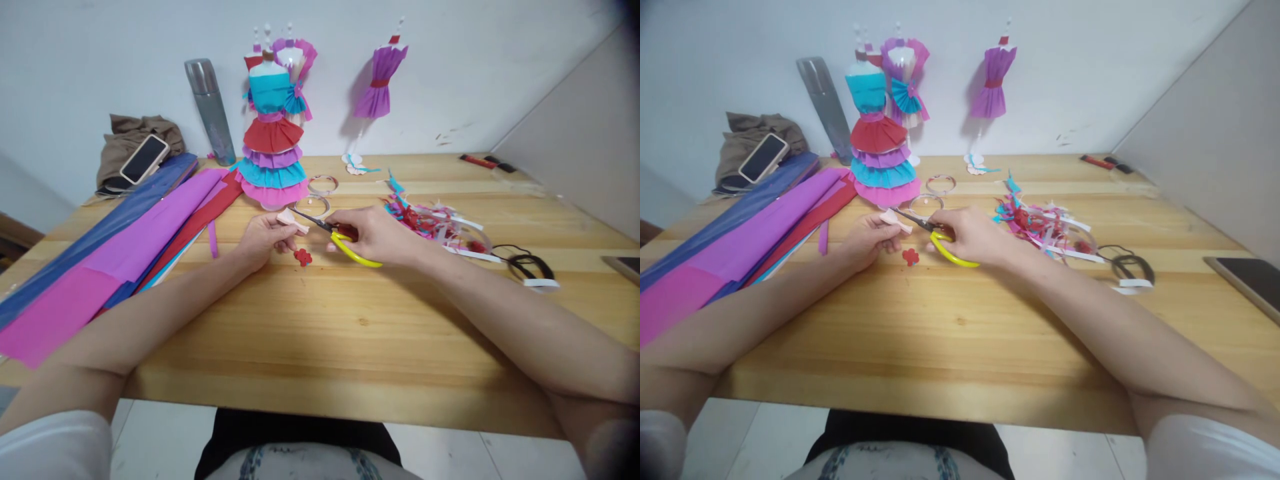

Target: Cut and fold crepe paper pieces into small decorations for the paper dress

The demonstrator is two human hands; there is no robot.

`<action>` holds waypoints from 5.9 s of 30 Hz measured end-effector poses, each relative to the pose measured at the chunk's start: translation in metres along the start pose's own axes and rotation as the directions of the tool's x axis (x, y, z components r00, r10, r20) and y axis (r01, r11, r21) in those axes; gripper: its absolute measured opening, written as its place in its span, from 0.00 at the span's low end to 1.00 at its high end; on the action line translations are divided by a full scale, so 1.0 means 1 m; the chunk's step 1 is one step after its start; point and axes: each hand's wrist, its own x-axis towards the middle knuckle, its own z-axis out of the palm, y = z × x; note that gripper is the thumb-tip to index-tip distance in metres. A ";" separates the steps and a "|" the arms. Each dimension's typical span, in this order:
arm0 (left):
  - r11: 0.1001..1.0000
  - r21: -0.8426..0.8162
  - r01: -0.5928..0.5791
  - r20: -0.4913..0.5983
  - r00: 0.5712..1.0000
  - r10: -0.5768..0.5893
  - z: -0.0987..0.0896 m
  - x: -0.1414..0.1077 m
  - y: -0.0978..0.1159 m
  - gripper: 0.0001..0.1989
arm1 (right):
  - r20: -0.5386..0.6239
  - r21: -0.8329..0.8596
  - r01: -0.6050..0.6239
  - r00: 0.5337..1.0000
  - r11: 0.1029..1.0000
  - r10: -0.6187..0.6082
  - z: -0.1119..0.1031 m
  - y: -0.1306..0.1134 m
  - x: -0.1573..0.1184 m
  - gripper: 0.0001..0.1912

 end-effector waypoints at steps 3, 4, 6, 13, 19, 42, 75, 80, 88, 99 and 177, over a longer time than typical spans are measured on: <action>1.000 0.013 -0.026 0.015 1.000 0.025 -0.001 0.000 -0.002 0.13 | 0.014 -0.020 -0.013 1.000 1.000 0.014 0.001 -0.002 0.000 0.19; 0.999 0.013 -0.030 0.014 0.999 0.030 -0.001 0.000 -0.003 0.14 | 0.018 -0.030 -0.024 1.000 0.999 0.025 0.002 -0.002 0.000 0.20; 0.999 0.006 -0.032 0.011 0.999 0.032 -0.001 0.000 -0.003 0.14 | 0.025 -0.046 -0.047 0.999 0.998 0.048 0.002 -0.003 0.001 0.20; 0.999 -0.024 -0.026 -0.001 1.000 0.026 0.000 -0.001 -0.001 0.13 | -0.024 -0.082 -0.147 0.989 0.986 0.146 -0.001 -0.003 0.001 0.23; 1.000 -0.009 0.000 -0.041 0.999 -0.001 0.000 -0.001 -0.002 0.12 | 0.067 -0.226 -0.233 0.965 0.946 0.254 -0.006 -0.003 -0.001 0.18; 0.995 -0.056 -0.077 0.048 0.996 0.080 0.006 -0.007 -0.005 0.16 | -0.260 0.111 -0.036 0.964 0.993 0.064 0.029 -0.028 0.001 0.20; 0.976 0.074 -0.204 0.012 0.979 0.204 0.005 -0.007 -0.006 0.21 | -0.355 0.087 -0.008 0.934 0.996 0.038 0.040 -0.014 -0.001 0.08; 0.982 0.088 -0.165 0.017 0.986 0.164 0.006 -0.008 -0.005 0.21 | -0.352 0.170 -0.034 0.931 0.985 0.093 0.036 -0.017 -0.002 0.09; 0.962 0.166 -0.218 -0.091 0.968 0.235 0.002 -0.005 -0.006 0.19 | -0.352 0.114 -0.054 0.932 0.992 0.091 0.041 -0.011 -0.001 0.07; 0.815 0.414 -0.405 0.134 0.913 0.385 -0.002 -0.006 -0.010 0.10 | -0.336 0.039 -0.020 0.941 0.999 0.032 0.041 -0.008 -0.002 0.07; 0.725 0.542 -0.425 0.024 0.870 0.492 -0.009 -0.002 -0.024 0.10 | -0.290 0.323 -0.131 0.929 0.937 0.230 0.043 -0.012 0.001 0.11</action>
